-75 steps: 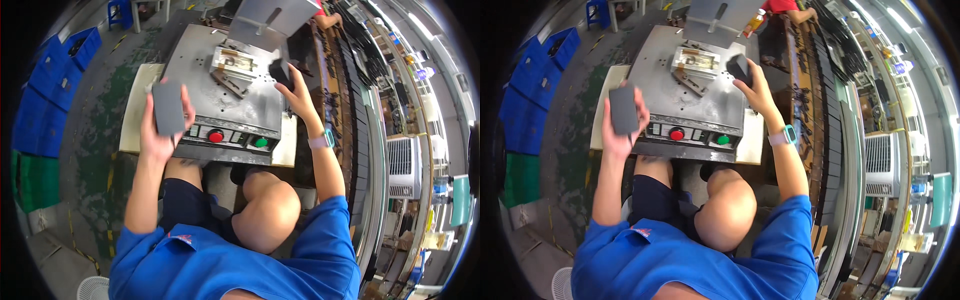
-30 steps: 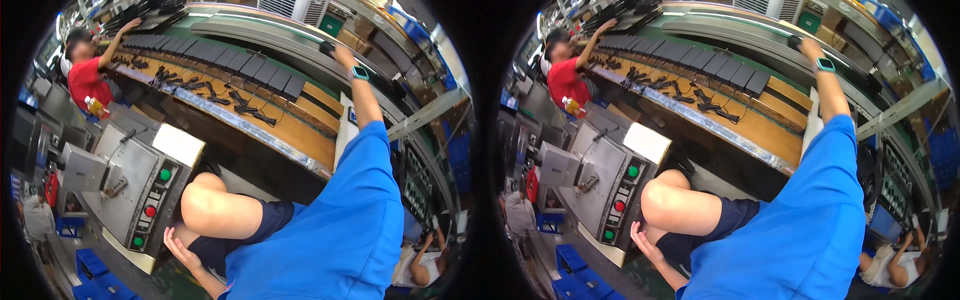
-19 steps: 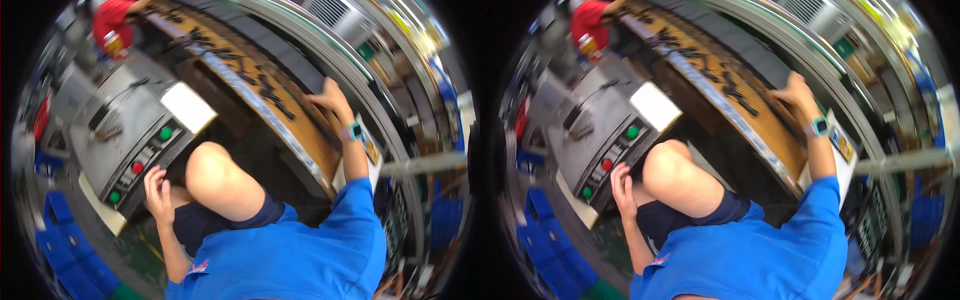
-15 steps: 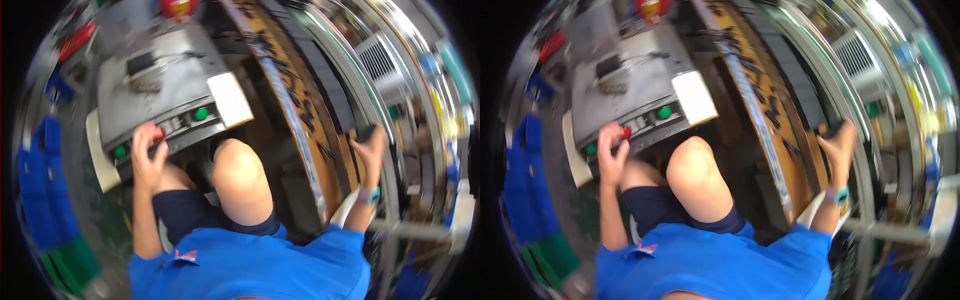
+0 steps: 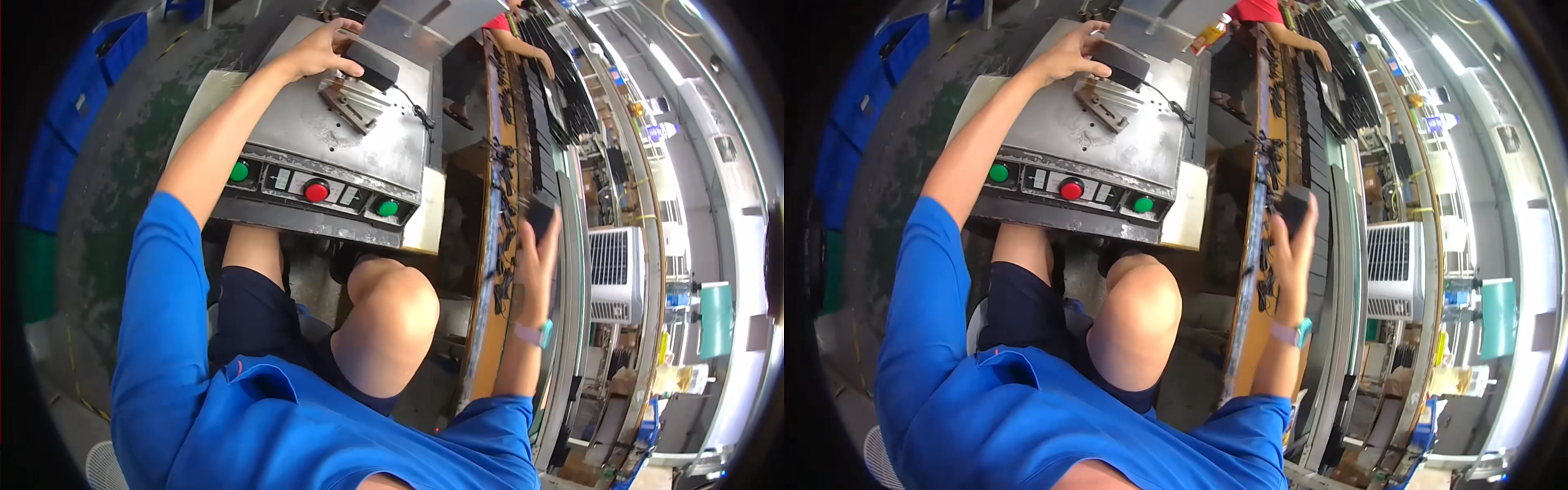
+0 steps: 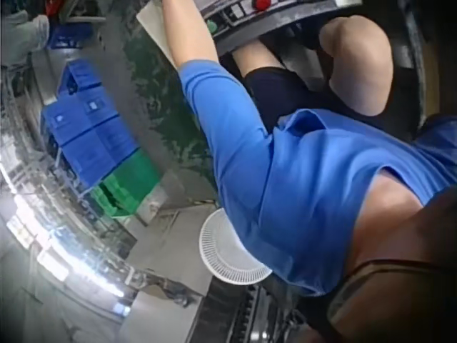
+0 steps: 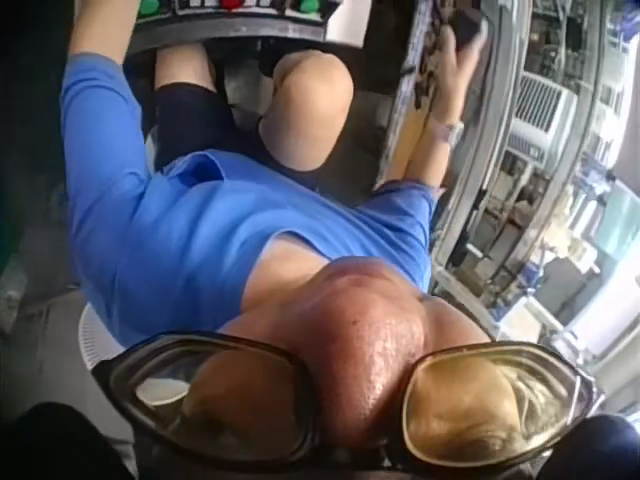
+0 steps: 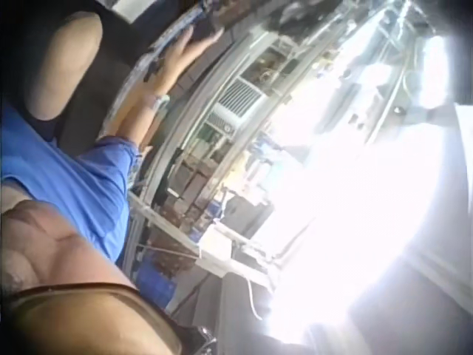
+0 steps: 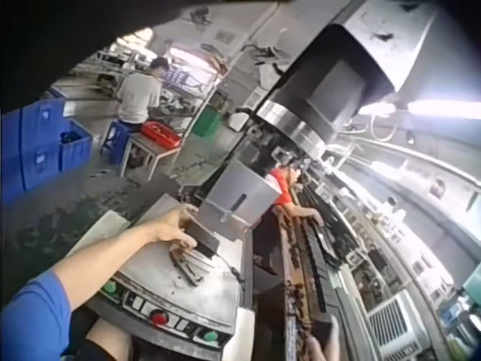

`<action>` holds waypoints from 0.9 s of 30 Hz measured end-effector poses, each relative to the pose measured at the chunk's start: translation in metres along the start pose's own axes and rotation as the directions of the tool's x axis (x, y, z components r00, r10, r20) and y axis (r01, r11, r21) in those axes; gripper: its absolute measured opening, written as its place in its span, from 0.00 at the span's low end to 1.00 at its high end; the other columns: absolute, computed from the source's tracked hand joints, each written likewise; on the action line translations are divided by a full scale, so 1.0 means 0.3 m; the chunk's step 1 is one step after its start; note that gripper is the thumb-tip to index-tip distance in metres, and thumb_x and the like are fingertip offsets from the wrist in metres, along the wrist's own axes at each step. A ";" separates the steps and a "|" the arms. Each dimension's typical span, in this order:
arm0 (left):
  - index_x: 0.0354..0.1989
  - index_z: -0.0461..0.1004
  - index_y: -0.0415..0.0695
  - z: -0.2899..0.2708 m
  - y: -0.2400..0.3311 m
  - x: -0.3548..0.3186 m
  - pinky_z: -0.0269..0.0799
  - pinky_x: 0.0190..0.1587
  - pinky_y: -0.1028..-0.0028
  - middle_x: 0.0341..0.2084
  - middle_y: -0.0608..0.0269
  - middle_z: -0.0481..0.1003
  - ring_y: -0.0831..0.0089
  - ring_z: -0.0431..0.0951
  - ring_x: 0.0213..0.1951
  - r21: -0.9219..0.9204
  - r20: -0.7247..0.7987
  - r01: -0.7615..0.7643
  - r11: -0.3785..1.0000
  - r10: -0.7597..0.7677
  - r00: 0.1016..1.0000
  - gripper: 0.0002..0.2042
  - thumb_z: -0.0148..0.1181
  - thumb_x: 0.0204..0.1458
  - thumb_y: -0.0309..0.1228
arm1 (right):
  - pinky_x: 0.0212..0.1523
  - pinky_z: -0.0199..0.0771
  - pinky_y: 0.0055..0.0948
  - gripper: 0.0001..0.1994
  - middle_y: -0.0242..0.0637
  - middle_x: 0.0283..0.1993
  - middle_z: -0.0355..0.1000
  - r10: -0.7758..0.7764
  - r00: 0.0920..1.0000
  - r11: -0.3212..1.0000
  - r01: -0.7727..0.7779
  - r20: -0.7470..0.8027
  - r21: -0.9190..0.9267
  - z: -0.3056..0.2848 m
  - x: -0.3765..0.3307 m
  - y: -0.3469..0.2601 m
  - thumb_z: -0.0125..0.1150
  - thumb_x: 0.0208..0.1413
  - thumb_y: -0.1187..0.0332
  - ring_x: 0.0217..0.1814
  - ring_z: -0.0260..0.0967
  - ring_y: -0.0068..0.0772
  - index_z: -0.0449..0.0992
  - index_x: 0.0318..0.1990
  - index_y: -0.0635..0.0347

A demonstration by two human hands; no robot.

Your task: The person operates an industrial stamping machine to process or assemble electronic components, using the machine to work on plastic casings.

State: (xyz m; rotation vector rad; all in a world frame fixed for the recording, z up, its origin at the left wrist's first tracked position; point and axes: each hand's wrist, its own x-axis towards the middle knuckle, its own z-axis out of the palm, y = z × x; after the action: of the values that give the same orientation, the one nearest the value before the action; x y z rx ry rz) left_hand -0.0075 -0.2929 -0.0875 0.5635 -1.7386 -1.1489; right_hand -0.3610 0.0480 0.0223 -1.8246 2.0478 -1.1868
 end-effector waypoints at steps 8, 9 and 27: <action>0.67 0.58 0.51 0.050 0.395 -0.591 0.70 0.53 0.65 0.53 0.54 0.68 0.68 0.72 0.51 -0.986 -0.144 -0.090 0.142 -0.435 0.889 0.23 0.46 0.65 0.41 | 0.47 0.69 0.25 0.34 0.38 0.52 0.71 0.015 0.971 0.934 -0.098 0.237 0.344 0.506 0.433 0.020 0.65 0.56 0.72 0.48 0.68 0.24 0.57 0.68 0.65; 0.68 0.57 0.51 0.054 0.403 -0.662 0.72 0.50 0.64 0.52 0.52 0.68 0.68 0.72 0.48 -0.980 -0.166 -0.095 0.173 -0.464 0.870 0.24 0.45 0.66 0.43 | 0.48 0.70 0.27 0.35 0.39 0.53 0.71 -0.098 0.966 0.944 0.015 0.239 0.329 0.571 0.489 0.019 0.67 0.54 0.71 0.48 0.69 0.28 0.58 0.68 0.62; 0.62 0.60 0.48 0.198 0.369 -0.889 0.72 0.43 0.73 0.39 0.58 0.72 0.72 0.75 0.39 -0.609 -0.361 0.329 0.721 -0.622 0.695 0.30 0.60 0.48 0.22 | 0.50 0.69 0.43 0.31 0.49 0.46 0.68 -0.681 0.464 0.506 0.857 0.566 -0.094 0.870 0.681 -0.212 0.60 0.57 0.66 0.48 0.67 0.52 0.59 0.69 0.41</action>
State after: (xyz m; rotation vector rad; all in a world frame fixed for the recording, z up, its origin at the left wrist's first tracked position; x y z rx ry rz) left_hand 0.0724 -0.0108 -0.1175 0.9592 -0.7341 -1.5614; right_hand -0.2093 -0.2476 -0.0364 -3.0641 1.1390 -0.3122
